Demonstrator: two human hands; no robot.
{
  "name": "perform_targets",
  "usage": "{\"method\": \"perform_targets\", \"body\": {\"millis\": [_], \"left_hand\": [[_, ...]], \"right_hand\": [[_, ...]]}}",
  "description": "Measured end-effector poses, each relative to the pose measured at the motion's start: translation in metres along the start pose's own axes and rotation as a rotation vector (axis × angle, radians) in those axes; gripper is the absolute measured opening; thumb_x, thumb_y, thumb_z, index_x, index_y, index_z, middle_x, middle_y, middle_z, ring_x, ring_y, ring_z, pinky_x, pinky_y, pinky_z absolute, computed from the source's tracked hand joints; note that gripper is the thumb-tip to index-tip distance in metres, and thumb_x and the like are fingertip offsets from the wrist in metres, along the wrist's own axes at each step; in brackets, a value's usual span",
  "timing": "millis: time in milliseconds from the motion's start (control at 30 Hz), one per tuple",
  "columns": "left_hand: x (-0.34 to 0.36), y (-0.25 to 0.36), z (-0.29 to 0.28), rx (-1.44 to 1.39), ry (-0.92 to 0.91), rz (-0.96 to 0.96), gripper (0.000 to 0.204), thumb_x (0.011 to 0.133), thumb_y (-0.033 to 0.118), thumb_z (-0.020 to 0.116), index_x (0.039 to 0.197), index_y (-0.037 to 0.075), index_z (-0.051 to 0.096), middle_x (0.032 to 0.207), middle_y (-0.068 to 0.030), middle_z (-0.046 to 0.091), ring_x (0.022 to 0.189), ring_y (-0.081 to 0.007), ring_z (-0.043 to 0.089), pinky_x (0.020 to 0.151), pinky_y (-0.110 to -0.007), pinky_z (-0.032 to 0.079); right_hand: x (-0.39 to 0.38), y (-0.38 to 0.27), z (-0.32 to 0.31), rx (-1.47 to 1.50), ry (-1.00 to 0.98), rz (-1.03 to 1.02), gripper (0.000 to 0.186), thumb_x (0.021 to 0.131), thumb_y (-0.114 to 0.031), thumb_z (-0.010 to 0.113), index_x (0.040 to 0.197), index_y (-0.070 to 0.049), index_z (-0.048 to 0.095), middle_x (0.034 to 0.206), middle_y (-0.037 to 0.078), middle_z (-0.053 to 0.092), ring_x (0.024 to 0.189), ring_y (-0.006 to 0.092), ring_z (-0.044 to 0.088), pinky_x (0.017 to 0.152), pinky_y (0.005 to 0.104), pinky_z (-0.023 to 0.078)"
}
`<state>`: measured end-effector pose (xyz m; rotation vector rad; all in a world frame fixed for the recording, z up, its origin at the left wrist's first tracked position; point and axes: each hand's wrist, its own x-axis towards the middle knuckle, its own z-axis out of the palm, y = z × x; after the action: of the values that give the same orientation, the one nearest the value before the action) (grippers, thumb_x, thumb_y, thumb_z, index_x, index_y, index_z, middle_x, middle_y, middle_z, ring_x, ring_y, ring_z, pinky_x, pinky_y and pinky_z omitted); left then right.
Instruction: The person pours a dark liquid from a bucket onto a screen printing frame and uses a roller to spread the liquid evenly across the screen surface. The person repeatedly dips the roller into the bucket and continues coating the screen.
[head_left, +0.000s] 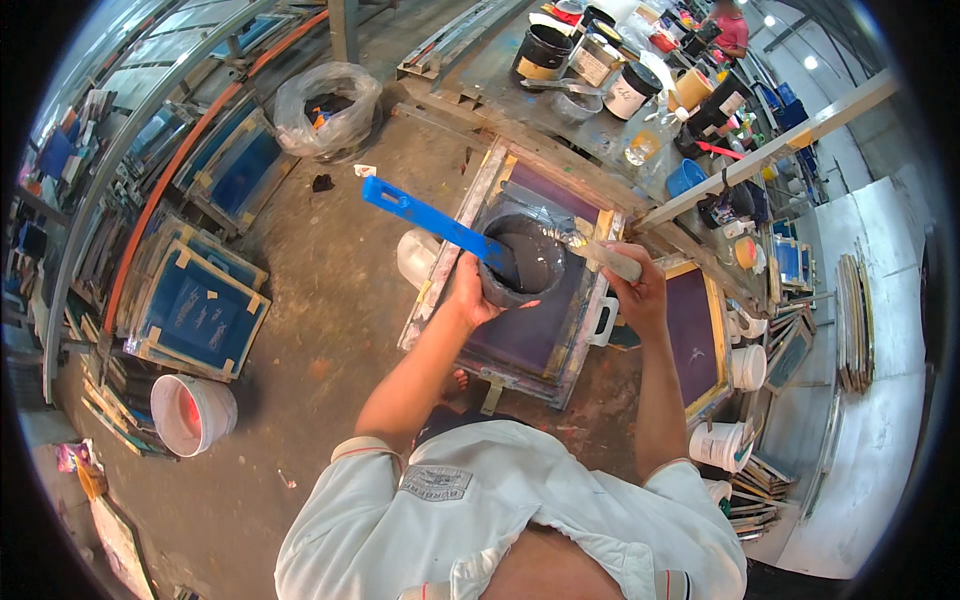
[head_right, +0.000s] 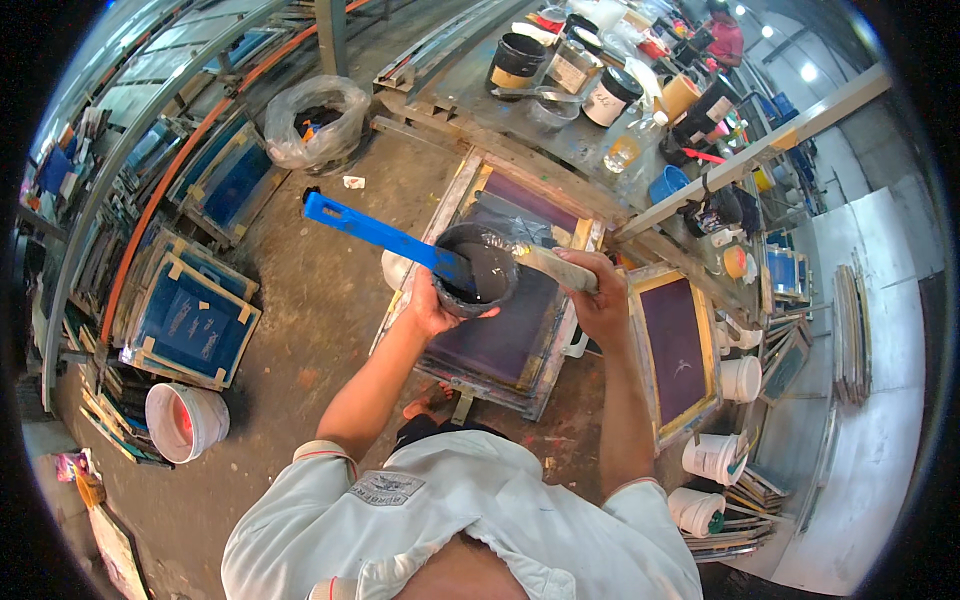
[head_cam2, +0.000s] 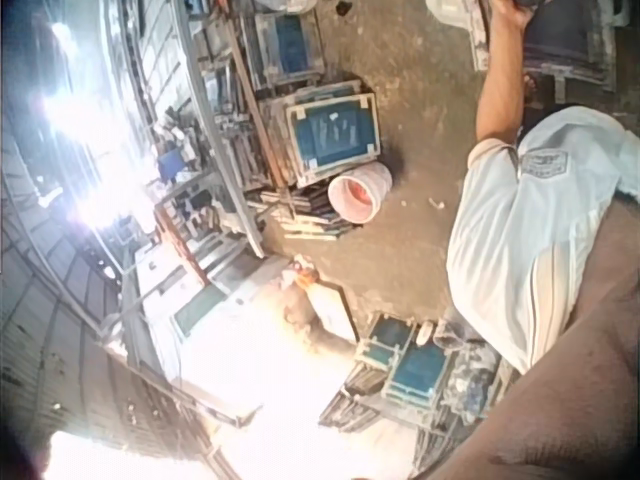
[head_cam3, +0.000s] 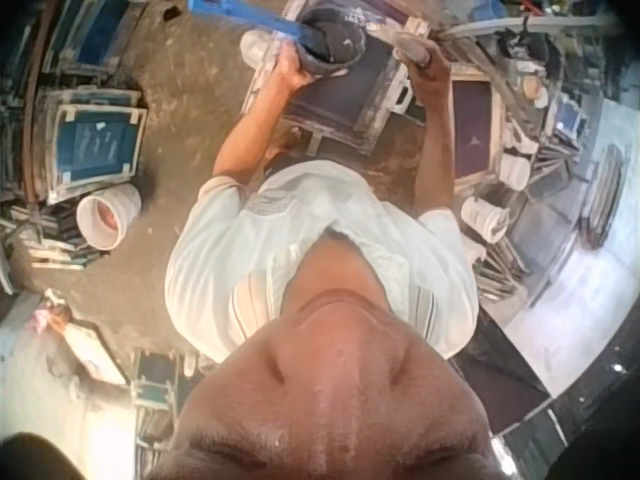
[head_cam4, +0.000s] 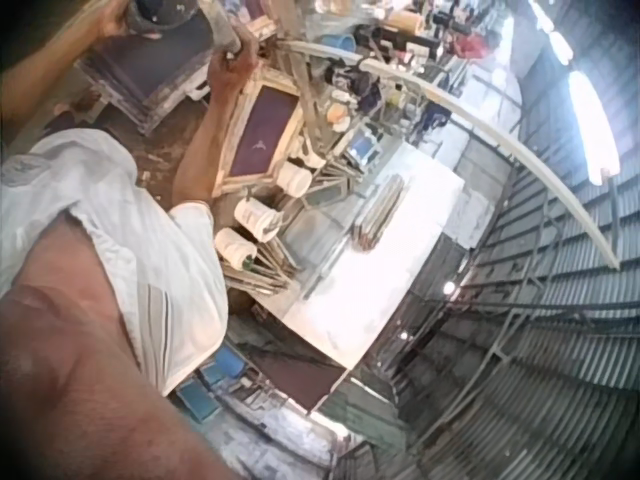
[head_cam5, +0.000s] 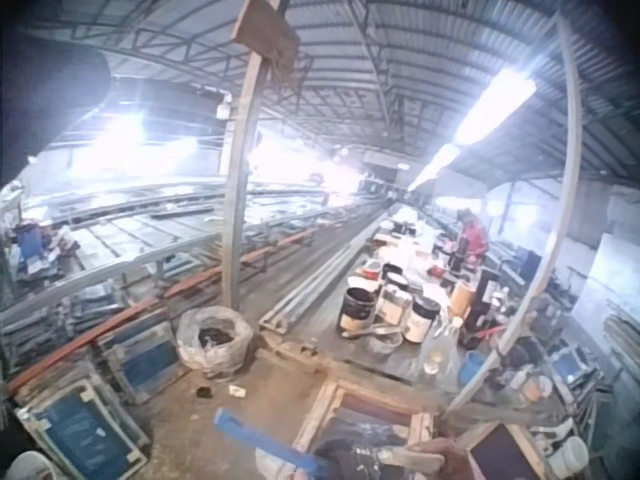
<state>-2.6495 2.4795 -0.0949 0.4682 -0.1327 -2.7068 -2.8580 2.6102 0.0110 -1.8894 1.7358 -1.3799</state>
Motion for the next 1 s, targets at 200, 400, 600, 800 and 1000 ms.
{"method": "perform_targets", "body": {"millis": [200,400,600,800,1000], "left_hand": [[-0.015,0.020,-0.012,-0.104,-0.003,0.095,0.080,0.090,0.074,0.033,0.142,0.015,0.047,0.142,-0.0162,0.051,0.123,-0.0424,0.055,0.091,-0.070,0.048],[-0.019,0.006,-0.023,0.011,0.033,0.085,0.081,0.089,0.077,0.032,0.142,0.018,0.048,0.142,-0.0133,0.052,0.121,-0.0407,0.057,0.087,-0.068,0.051],[-0.011,-0.005,-0.022,0.014,0.050,0.052,0.080,0.089,0.077,0.033,0.143,0.018,0.047,0.142,-0.0136,0.052,0.124,-0.0406,0.054,0.089,-0.069,0.050],[0.000,0.014,-0.027,-0.040,0.033,0.085,0.078,0.091,0.070,0.037,0.144,0.014,0.045,0.142,-0.0193,0.051,0.123,-0.0461,0.053,0.094,-0.070,0.046],[-0.020,0.041,-0.088,-0.177,0.003,0.207,0.077,0.090,0.064,0.044,0.142,0.007,0.047,0.139,-0.0238,0.052,0.119,-0.0562,0.051,0.099,-0.071,0.042]], "right_hand": [[-0.012,0.038,-0.009,0.012,0.014,0.226,0.026,0.088,-0.002,0.071,0.113,-0.003,0.064,0.109,0.007,0.068,0.099,0.0157,0.063,0.086,0.0284,0.049],[-0.015,0.036,0.008,0.566,0.354,0.179,0.030,0.089,-0.003,0.072,0.118,-0.006,0.063,0.112,0.001,0.067,0.104,0.0139,0.061,0.094,0.0303,0.046],[-0.003,-0.008,0.018,0.839,0.443,0.155,0.041,0.088,-0.001,0.071,0.126,-0.008,0.058,0.112,0.000,0.066,0.105,0.0138,0.061,0.097,0.0331,0.046],[-0.014,0.034,-0.013,0.658,0.280,0.267,0.037,0.088,-0.001,0.071,0.122,-0.007,0.059,0.108,0.001,0.066,0.097,0.0133,0.063,0.090,0.0312,0.051],[0.009,0.053,0.002,-0.108,-0.133,0.498,0.033,0.087,-0.018,0.072,0.116,-0.005,0.064,0.098,0.007,0.072,0.091,0.0188,0.069,0.082,0.0338,0.053]]}}
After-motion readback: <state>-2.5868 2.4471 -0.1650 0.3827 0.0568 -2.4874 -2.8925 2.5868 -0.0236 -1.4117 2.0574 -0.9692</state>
